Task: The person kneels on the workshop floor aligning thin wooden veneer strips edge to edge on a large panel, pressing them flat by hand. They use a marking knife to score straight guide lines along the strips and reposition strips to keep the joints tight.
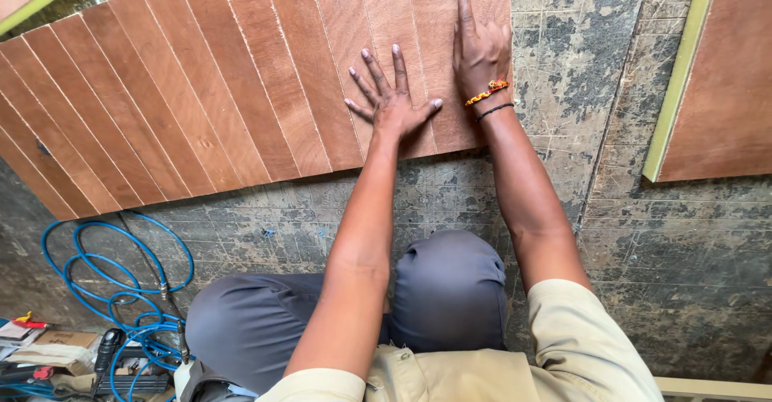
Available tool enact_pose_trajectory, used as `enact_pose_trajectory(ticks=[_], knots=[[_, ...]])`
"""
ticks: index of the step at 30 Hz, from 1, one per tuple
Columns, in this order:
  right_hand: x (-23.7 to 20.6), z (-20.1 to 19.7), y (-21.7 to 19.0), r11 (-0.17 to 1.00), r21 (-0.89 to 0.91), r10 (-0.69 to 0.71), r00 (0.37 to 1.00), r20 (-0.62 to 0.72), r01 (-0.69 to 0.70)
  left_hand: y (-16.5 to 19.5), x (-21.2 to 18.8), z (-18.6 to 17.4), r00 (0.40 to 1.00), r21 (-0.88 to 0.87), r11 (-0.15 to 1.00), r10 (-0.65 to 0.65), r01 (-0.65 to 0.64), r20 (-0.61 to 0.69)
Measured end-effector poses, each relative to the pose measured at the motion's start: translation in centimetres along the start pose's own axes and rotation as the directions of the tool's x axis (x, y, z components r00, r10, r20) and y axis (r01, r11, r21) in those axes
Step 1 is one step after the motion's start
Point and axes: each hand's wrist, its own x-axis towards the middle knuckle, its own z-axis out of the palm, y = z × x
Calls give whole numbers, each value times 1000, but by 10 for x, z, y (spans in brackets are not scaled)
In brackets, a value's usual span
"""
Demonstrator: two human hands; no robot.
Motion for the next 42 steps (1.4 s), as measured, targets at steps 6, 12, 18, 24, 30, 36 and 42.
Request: enact_pose_trajectory(ticks=[6,12,18,24,30,36,42], knots=[[-5,5,-1,999,-40,-2,1000,27,3,-1,1,4,1000,10,1000,-3,3,-8],[-7,12,0,999,-46,-1,999,-37,0,0,1,3,1000,11,1000,4,-4,-11],[-19,6,-3,1000,-17,16,999,36,-15,3,-1,-1,1000,20,1000,-12,12,13],[-5,0,-6,999,-18,30,1000,8,-30,4,-6,-2,999,-16,1000,12,-13,-46],[-58,-25,-17,998,28,54,994,96,-57,5,-11,1,996,-12,1000,26,-27,-84],[-135,-70,-41,988,74,118,973,197,-135,2,-11,10,993,-12,999,39,-41,-115],[-210,-97,-53,989,70,116,970,216,-133,-2,-7,16,993,8,999,45,-44,-109]])
